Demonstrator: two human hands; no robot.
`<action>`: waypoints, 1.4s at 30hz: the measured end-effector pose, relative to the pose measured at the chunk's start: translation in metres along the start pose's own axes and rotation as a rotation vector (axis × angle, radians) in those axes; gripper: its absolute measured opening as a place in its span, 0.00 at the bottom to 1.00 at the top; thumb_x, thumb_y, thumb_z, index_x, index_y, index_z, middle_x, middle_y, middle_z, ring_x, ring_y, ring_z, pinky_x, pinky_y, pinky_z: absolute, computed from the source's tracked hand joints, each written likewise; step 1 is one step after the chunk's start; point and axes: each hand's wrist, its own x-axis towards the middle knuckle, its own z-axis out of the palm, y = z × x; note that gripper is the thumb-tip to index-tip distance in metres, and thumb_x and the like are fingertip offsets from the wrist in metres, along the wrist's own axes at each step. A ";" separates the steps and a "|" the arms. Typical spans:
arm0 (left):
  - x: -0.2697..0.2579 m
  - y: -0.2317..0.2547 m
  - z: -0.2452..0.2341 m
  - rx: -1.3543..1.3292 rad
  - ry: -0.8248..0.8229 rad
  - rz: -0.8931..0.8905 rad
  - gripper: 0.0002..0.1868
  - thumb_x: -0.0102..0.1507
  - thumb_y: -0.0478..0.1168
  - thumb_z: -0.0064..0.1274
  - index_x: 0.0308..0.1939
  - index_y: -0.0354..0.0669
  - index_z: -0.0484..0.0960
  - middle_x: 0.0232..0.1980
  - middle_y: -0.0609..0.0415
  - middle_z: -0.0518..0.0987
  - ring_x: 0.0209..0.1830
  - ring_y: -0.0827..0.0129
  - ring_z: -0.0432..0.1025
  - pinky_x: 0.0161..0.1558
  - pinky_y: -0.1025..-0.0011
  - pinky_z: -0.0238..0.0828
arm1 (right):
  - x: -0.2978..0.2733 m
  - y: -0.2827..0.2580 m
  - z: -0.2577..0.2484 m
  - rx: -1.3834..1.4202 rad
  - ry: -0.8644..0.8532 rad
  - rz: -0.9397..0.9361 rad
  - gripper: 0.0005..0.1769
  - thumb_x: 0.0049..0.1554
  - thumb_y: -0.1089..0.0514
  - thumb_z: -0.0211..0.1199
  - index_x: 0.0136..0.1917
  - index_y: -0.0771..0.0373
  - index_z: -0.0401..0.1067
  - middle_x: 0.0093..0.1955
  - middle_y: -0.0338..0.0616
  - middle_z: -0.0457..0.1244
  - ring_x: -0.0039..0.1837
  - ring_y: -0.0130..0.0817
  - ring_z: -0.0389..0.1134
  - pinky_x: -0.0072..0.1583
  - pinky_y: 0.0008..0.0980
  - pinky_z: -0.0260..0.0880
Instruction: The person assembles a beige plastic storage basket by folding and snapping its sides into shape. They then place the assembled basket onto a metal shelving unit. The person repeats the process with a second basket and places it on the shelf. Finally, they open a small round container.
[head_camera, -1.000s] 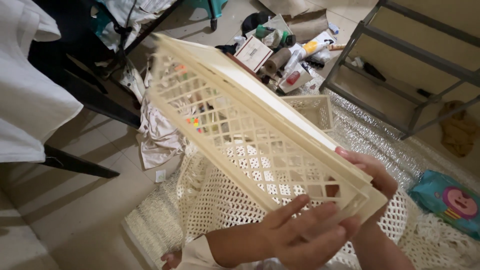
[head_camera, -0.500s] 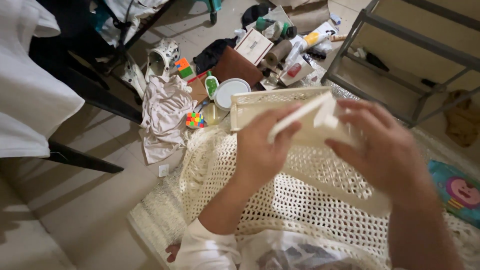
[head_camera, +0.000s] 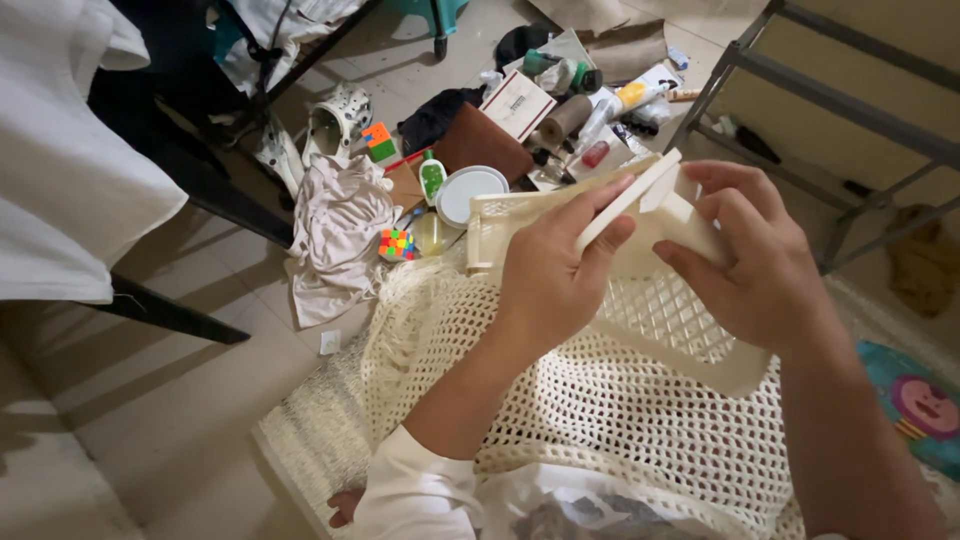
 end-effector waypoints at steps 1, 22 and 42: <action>-0.001 0.000 0.000 0.007 -0.005 -0.017 0.20 0.74 0.51 0.49 0.66 0.46 0.78 0.57 0.46 0.84 0.54 0.56 0.81 0.52 0.68 0.78 | 0.000 -0.001 0.001 -0.002 0.009 0.001 0.19 0.54 0.62 0.75 0.47 0.70 0.65 0.67 0.58 0.62 0.61 0.48 0.70 0.52 0.39 0.73; -0.011 -0.008 0.000 0.073 -0.012 -0.027 0.21 0.72 0.48 0.51 0.68 0.53 0.77 0.54 0.47 0.84 0.50 0.56 0.81 0.50 0.65 0.77 | -0.007 -0.018 0.022 -0.028 0.050 0.033 0.17 0.60 0.61 0.69 0.56 0.73 0.67 0.68 0.63 0.60 0.63 0.55 0.69 0.55 0.44 0.75; -0.022 -0.014 -0.016 -0.095 -0.105 0.030 0.18 0.70 0.41 0.55 0.64 0.45 0.81 0.59 0.49 0.84 0.56 0.59 0.82 0.58 0.67 0.78 | -0.035 -0.049 0.043 -0.161 0.118 0.077 0.17 0.60 0.65 0.67 0.59 0.75 0.67 0.68 0.68 0.57 0.52 0.47 0.71 0.49 0.39 0.76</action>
